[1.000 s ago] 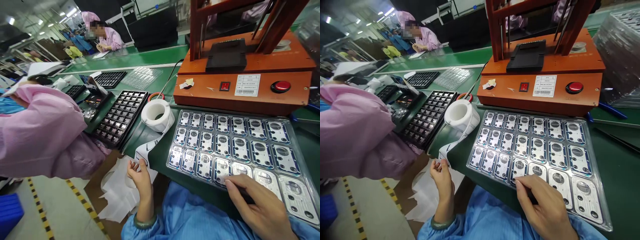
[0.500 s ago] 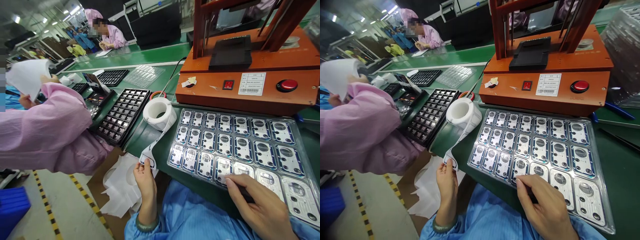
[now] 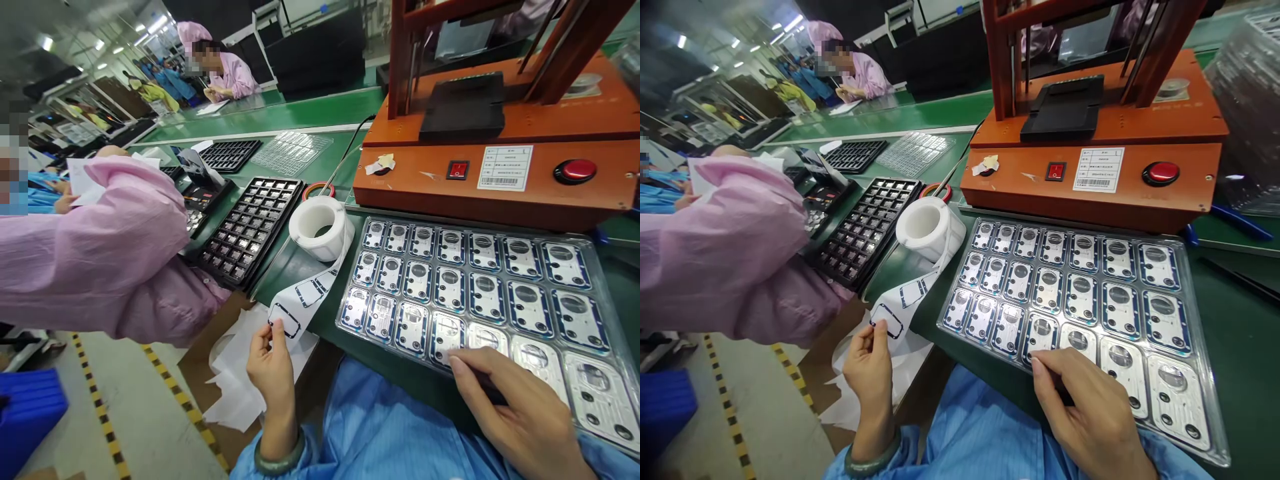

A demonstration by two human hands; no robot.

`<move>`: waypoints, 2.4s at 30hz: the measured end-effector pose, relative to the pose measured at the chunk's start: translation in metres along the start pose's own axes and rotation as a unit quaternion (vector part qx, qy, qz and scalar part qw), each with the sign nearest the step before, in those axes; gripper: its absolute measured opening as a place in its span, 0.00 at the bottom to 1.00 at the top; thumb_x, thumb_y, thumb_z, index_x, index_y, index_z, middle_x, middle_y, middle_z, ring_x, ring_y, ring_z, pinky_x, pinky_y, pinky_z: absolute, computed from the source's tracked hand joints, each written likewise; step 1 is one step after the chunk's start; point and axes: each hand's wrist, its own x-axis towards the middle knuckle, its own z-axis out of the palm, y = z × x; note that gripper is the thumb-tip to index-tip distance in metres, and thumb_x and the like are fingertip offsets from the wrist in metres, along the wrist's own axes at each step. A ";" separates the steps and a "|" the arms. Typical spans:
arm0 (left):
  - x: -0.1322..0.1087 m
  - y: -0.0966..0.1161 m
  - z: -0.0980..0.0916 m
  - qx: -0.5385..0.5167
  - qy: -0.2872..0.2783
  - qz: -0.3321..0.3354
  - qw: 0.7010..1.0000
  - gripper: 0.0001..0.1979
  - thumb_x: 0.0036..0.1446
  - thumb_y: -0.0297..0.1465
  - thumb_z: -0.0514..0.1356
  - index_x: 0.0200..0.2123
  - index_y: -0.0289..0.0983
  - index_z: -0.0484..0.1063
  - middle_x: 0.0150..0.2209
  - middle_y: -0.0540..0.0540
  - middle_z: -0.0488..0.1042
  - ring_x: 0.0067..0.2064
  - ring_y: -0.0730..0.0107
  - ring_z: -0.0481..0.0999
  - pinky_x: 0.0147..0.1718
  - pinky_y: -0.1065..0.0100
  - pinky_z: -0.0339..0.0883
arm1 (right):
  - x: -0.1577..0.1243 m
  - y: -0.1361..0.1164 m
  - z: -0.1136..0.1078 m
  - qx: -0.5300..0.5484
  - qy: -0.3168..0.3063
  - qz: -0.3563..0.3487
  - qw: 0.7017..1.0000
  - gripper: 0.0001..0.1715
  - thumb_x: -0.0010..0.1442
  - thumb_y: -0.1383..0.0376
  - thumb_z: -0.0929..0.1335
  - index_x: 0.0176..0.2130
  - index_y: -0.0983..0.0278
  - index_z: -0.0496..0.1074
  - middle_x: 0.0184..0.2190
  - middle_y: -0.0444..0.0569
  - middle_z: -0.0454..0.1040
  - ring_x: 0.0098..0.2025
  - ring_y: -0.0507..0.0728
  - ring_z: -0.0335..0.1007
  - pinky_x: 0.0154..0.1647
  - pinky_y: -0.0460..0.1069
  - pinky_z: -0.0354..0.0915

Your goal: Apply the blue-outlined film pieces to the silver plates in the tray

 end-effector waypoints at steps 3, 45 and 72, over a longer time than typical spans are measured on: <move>0.009 0.006 0.001 0.055 0.001 0.125 0.991 0.13 0.52 0.41 0.59 0.30 0.37 0.74 0.31 0.47 0.74 0.33 0.66 0.72 0.38 0.64 0.66 | 0.001 -0.001 -0.002 0.008 0.003 0.001 1.000 0.03 0.63 0.67 0.65 0.38 0.62 0.69 0.29 0.46 0.75 0.29 0.54 0.73 0.30 0.48 0.65; -0.090 0.094 0.037 -0.246 -0.501 0.068 0.827 0.09 0.55 0.37 0.62 0.35 0.36 0.74 0.28 0.47 0.78 0.32 0.68 0.78 0.37 0.68 0.74 | 0.010 -0.004 -0.023 0.148 -0.015 0.179 0.973 0.08 0.62 0.62 0.65 0.39 0.63 0.72 0.33 0.47 0.73 0.30 0.52 0.71 0.28 0.46 0.69; -0.107 0.113 0.056 -0.140 -0.631 0.215 0.732 0.07 0.59 0.34 0.57 0.38 0.40 0.73 0.33 0.49 0.71 0.33 0.73 0.71 0.31 0.73 0.66 | -0.002 0.004 -0.038 0.277 0.062 0.285 0.915 0.10 0.59 0.63 0.68 0.27 0.63 0.67 0.23 0.40 0.65 0.24 0.49 0.58 0.24 0.44 0.57</move>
